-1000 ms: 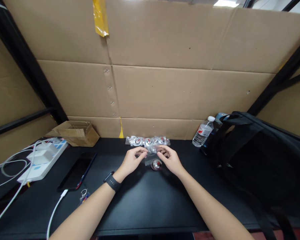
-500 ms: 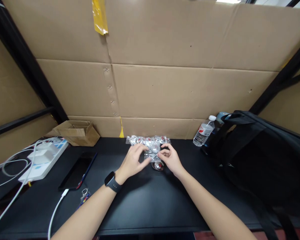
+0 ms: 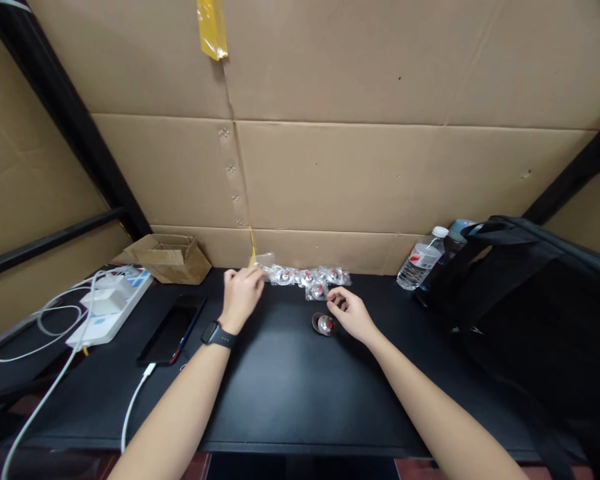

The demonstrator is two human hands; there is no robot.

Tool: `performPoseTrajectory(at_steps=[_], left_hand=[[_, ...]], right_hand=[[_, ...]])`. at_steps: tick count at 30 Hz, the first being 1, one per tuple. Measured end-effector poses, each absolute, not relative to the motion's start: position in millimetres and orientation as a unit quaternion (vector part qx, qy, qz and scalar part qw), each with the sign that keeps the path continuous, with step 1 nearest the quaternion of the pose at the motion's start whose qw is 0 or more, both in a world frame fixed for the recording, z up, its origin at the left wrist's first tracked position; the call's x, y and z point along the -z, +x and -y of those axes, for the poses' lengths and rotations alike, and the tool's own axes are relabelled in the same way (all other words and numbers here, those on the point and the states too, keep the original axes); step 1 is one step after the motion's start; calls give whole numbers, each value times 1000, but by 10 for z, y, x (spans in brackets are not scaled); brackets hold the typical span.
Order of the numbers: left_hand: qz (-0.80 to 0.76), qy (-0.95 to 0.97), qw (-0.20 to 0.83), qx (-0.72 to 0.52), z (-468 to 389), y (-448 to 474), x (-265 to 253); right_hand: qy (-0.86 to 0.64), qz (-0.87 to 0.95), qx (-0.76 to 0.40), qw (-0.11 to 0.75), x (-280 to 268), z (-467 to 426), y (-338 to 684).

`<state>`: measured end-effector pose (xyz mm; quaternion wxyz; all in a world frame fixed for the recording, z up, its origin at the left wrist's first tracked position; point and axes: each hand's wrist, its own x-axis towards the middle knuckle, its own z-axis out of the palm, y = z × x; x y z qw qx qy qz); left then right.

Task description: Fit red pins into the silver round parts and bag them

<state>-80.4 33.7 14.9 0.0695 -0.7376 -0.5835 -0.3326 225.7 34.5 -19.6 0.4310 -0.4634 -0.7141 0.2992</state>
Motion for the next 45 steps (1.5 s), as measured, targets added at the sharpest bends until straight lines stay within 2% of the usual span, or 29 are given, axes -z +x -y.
performPoseTrajectory(at_steps=[3, 6, 10, 13, 17, 21, 26, 32, 36, 45], left_hand=[[677, -667, 80, 299, -473, -1183, -47], [725, -646, 40, 235, -579, -1467, 133], [743, -637, -5, 206, -660, -1648, 270], [739, -634, 23, 229, -662, -1656, 241], [726, -632, 83, 256, -602, -1529, 110], [692, -661, 84, 277, -517, -1259, -20], [561, -772, 21, 298, -386, -793, -41], [409, -871, -69, 262, -181, -315, 84], [393, -877, -100, 259, -116, -184, 136], [400, -857, -175, 273, -116, -183, 151]], right_hand=[[-453, 778, -212, 381, 236, -391, 2300], [-430, 825, -154, 334, 257, -433, 2300], [-449, 850, -128, 245, 288, -497, 2305], [-455, 855, -118, 218, 317, -545, 2326], [-461, 854, -88, 227, 350, -626, 2340], [-477, 839, -79, 252, 368, -695, 2335], [-478, 834, -48, 270, 320, -671, 2320], [-508, 798, -46, 321, 271, -598, 2335], [-520, 775, -87, 350, 273, -568, 2385], [-485, 773, -98, 398, 196, -501, 2408]])
